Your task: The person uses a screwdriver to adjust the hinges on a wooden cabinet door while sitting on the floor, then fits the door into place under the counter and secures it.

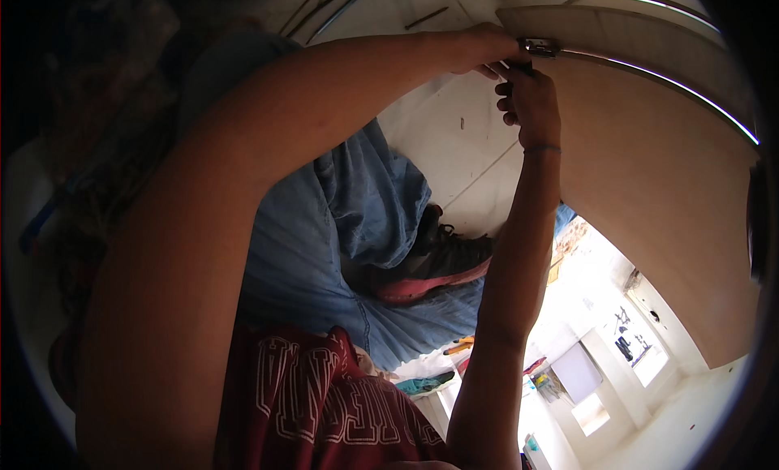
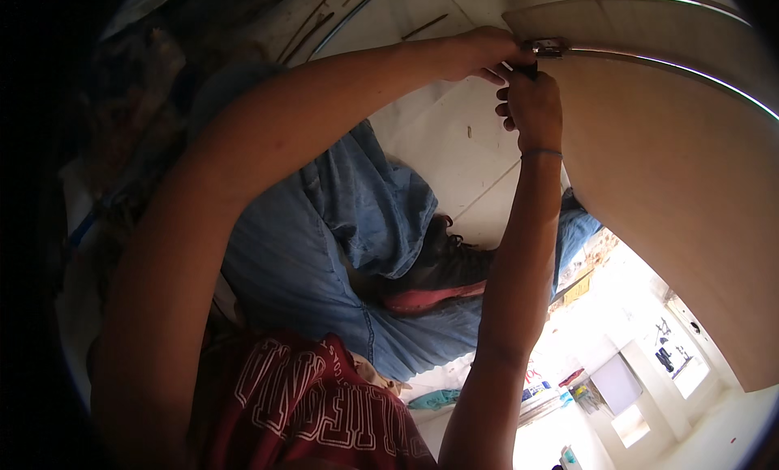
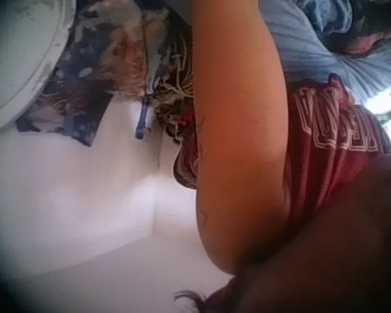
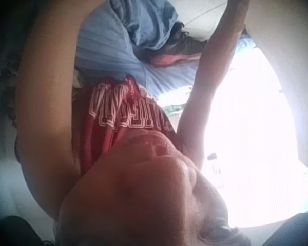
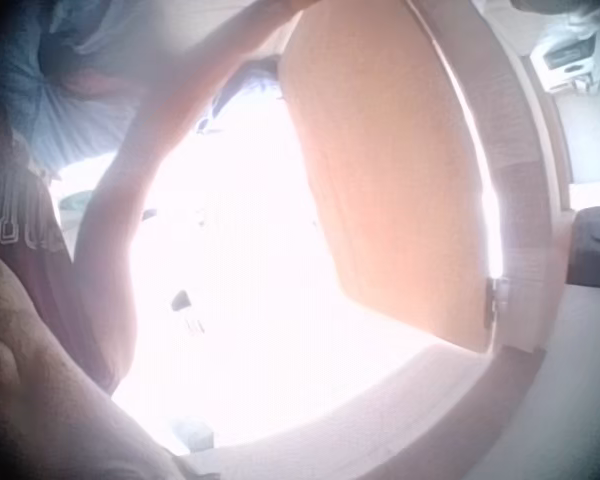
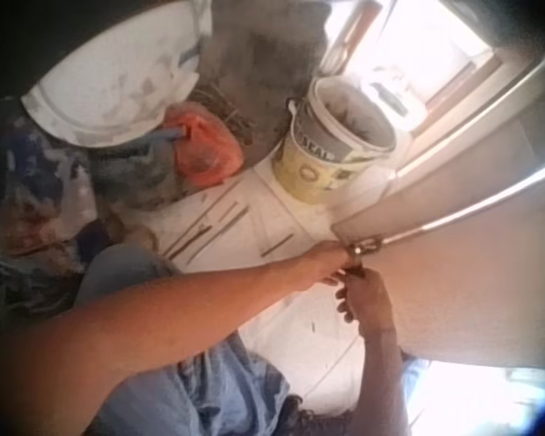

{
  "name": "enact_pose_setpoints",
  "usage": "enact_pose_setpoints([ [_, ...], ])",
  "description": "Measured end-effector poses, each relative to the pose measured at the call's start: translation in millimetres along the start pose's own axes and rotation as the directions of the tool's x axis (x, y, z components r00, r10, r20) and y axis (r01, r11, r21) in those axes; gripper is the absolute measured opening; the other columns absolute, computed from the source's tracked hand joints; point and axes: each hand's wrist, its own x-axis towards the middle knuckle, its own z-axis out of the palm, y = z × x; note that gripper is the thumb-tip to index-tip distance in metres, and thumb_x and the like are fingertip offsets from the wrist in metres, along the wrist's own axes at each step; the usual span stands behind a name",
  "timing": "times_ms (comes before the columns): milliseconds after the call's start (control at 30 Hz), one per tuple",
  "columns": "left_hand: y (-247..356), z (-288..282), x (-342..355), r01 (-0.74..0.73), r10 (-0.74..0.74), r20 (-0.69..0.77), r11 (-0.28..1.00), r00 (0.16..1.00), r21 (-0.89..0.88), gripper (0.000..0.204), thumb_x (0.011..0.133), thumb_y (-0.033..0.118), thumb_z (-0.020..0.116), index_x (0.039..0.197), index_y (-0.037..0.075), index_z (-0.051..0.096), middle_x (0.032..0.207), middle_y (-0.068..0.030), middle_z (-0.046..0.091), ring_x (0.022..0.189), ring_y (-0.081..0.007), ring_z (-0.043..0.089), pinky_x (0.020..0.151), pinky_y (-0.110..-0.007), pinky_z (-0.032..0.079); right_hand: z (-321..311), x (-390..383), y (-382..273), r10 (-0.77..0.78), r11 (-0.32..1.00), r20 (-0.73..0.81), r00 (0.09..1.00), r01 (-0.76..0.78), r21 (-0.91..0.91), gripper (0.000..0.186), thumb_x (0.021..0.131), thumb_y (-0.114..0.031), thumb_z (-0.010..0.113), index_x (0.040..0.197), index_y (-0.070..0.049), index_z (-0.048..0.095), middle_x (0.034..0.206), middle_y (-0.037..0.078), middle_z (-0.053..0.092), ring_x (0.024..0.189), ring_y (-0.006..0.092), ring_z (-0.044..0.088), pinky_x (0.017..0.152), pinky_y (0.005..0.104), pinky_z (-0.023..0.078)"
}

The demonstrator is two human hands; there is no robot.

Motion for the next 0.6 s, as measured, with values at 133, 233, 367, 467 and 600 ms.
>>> enact_pose_setpoints([
  [133, 1, 9, -1, -0.011, 0.011, -0.01, 1.0, 1.0, -0.004, 0.032, 0.098, 0.031, 0.06, 0.12, 0.009, 0.063, 0.119, -0.0055, 0.065, 0.108, -0.0206, 0.06, 0.096, -0.038, 0.048, -3, 5, -1, -0.013, 1.0, -0.031, 0.999, 0.013, -0.016, 0.024, 0.088, -0.019, 0.057, 0.092, 0.004, 0.063, 0.073, 0.009, 0.063, 0.053, 0.0147, 0.059, 0.043, 0.0302, 0.042],
  [233, -3, 25, 0, 0.027, -0.04, -0.062, 0.979, 0.997, -0.202, 0.024, 0.101, 0.028, 0.055, 0.115, 0.01, 0.062, 0.11, -0.0058, 0.064, 0.102, -0.0206, 0.059, 0.086, -0.038, 0.05, -4, 8, -7, -0.021, 0.99, -0.057, 0.998, 0.012, -0.138, 0.023, 0.089, -0.017, 0.052, 0.094, 0.001, 0.065, 0.067, 0.003, 0.057, 0.049, 0.0092, 0.05, 0.04, 0.0262, 0.034],
  [367, -11, 42, -7, -0.02, 0.003, -0.029, 0.797, 1.0, -0.603, 0.02, 0.104, 0.029, 0.048, 0.107, 0.013, 0.059, 0.087, -0.0067, 0.059, 0.072, -0.0229, 0.055, 0.057, -0.039, 0.045, -5, 5, -19, -0.082, 0.943, -0.112, 0.99, 0.04, -0.331, 0.019, 0.085, -0.014, 0.051, 0.078, 0.002, 0.059, 0.059, 0.006, 0.055, 0.045, 0.0118, 0.05, 0.038, 0.0292, 0.033],
  [467, -8, 50, -13, -0.057, 0.059, -0.021, 0.709, 0.998, -0.703, 0.021, 0.105, 0.032, 0.045, 0.104, 0.015, 0.057, 0.078, -0.0066, 0.057, 0.057, -0.0232, 0.051, 0.047, -0.039, 0.039, -5, 1, -26, -0.096, 0.916, -0.114, 0.989, 0.042, -0.399, 0.02, 0.084, -0.014, 0.05, 0.074, 0.002, 0.057, 0.057, 0.007, 0.055, 0.045, 0.0127, 0.05, 0.038, 0.0301, 0.033],
  [600, -5, 49, -12, -0.099, 0.069, -0.071, 0.69, 0.995, -0.717, 0.02, 0.104, 0.032, 0.044, 0.103, 0.015, 0.056, 0.075, -0.0059, 0.057, 0.05, -0.0212, 0.049, 0.042, -0.038, 0.037, -7, 6, -27, -0.067, 0.918, -0.097, 0.993, 0.023, -0.396, 0.02, 0.084, -0.015, 0.051, 0.071, 0.001, 0.056, 0.056, 0.007, 0.054, 0.044, 0.0129, 0.049, 0.038, 0.0299, 0.031],
])
